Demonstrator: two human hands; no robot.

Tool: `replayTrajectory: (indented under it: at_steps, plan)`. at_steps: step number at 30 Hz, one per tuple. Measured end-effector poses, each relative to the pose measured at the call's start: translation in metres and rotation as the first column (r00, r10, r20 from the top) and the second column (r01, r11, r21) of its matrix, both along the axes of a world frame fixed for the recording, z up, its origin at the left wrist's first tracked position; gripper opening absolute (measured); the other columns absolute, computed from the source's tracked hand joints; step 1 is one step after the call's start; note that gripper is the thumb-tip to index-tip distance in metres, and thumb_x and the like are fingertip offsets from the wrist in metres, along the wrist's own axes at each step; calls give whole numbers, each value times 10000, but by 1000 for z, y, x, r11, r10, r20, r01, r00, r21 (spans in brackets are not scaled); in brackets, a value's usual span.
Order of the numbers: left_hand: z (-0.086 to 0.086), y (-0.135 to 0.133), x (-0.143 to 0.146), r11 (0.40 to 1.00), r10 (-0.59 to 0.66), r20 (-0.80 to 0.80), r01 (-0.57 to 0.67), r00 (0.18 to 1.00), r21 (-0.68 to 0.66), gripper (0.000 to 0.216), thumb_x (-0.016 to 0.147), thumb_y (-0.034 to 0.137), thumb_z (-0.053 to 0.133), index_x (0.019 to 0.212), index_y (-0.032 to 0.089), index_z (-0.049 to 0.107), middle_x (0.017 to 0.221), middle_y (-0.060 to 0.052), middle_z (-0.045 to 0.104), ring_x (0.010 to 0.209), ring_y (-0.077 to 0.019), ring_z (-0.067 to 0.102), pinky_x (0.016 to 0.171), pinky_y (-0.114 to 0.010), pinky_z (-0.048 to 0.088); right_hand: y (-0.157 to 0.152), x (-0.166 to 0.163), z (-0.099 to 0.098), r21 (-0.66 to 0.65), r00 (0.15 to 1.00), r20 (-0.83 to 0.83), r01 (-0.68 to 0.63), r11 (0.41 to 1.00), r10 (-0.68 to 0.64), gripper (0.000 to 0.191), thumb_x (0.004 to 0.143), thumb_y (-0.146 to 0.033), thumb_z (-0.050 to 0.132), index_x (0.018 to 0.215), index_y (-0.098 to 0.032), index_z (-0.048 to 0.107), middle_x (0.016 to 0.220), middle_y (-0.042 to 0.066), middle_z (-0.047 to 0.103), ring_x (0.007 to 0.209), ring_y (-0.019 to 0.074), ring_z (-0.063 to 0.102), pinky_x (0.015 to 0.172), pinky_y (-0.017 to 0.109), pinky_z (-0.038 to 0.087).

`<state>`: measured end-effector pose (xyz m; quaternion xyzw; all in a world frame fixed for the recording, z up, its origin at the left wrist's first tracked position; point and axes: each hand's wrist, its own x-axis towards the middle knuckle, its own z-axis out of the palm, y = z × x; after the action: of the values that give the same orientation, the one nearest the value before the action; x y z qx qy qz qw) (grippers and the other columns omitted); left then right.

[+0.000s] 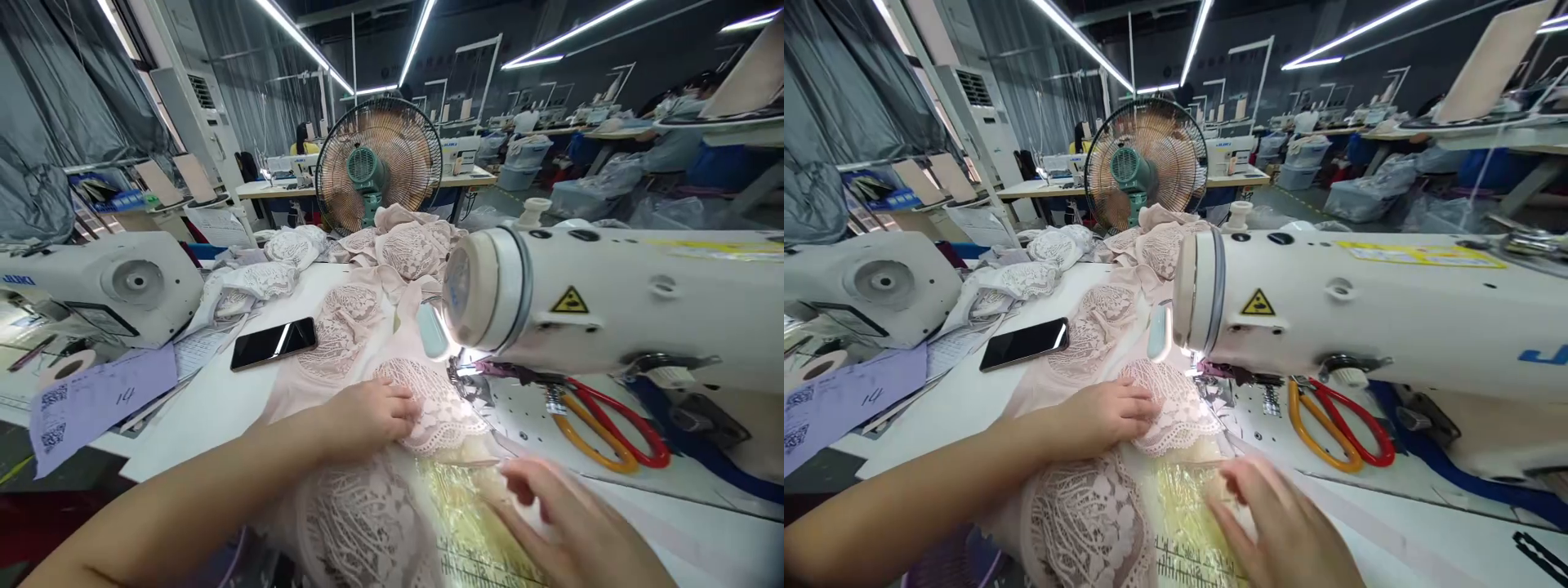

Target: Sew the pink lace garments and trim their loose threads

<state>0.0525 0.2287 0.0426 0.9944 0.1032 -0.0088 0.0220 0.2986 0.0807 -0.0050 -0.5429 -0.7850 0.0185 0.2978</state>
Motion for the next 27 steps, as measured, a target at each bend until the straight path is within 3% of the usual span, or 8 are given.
replayTrajectory:
  at_steps: [3, 6, 8, 11, 15, 18, 20, 27]
  plan:
    - [-2, -3, 4, 999, -22, -12, 21, 1000, -28, 246, 940, 106, 466, 935, 169, 704, 1223, -61, 681, 1204, -194, 567, 1056, -336, 416, 14, 14, -6, 230, 957, 283, 1, 973, -67, 322, 969, -358, 442, 1203, -168, 553, 947, 98, 623, 768, 195, 661, 570, 253, 553]
    - [8, -9, 8, 994, 56, -96, -64, 994, -90, 198, 849, 57, 522, 932, 142, 681, 1188, -81, 686, 1123, -207, 608, 888, -296, 513, 26, 13, -4, 229, 943, 330, -44, 972, -35, 272, 981, -315, 387, 993, -196, 632, 919, 86, 625, 791, 212, 641, 603, 299, 546]
    - [19, -19, 16, 977, 163, -147, -181, 976, -115, 135, 813, 112, 554, 889, 131, 663, 1045, -92, 709, 952, -221, 650, 743, -302, 536, 29, 10, -2, 250, 953, 303, -58, 967, -21, 291, 984, -284, 377, 859, -201, 627, 888, 76, 641, 811, 218, 633, 653, 326, 535]
    - [29, -39, 37, 939, 312, -108, -324, 944, -118, 201, 880, 244, 484, 847, 118, 638, 845, -88, 670, 741, -204, 621, 626, -313, 513, 30, 7, -4, 283, 958, 286, -81, 956, -3, 286, 987, -264, 385, 860, -195, 632, 901, 74, 668, 854, 221, 630, 731, 344, 513]
    - [11, -49, 63, 933, 357, 47, -353, 933, -74, 397, 946, 409, 419, 1063, 85, 617, 1104, -147, 642, 891, -223, 614, 685, -316, 508, 32, 8, -13, 305, 960, 279, -92, 948, 3, 286, 988, -259, 367, 873, -217, 625, 935, 75, 691, 899, 228, 638, 775, 355, 497]
    - [-9, -34, 63, 954, 295, 16, -296, 955, 51, 609, 922, 539, 444, 1291, 60, 523, 1368, -174, 537, 1024, -271, 592, 748, -369, 506, 34, 5, -18, 294, 960, 281, -97, 951, 11, 242, 985, -257, 377, 902, -220, 602, 954, 68, 695, 912, 214, 645, 786, 335, 501]
    - [-17, -20, 55, 968, 221, -6, -219, 975, 121, 550, 931, 495, 444, 1300, 99, 536, 1416, -133, 516, 1021, -268, 593, 761, -388, 495, 36, 0, -21, 281, 959, 283, -97, 955, 15, 225, 982, -243, 373, 890, -224, 578, 981, 67, 695, 933, 212, 648, 794, 337, 506]
    - [-16, -7, 44, 990, -20, 103, 5, 994, 144, 319, 906, 246, 484, 1168, 126, 620, 1204, -118, 639, 1172, -264, 511, 962, -377, 408, 33, -13, -18, 256, 955, 289, -151, 955, 73, 162, 981, -241, 389, 976, -201, 546, 994, 73, 695, 936, 226, 666, 785, 360, 547]
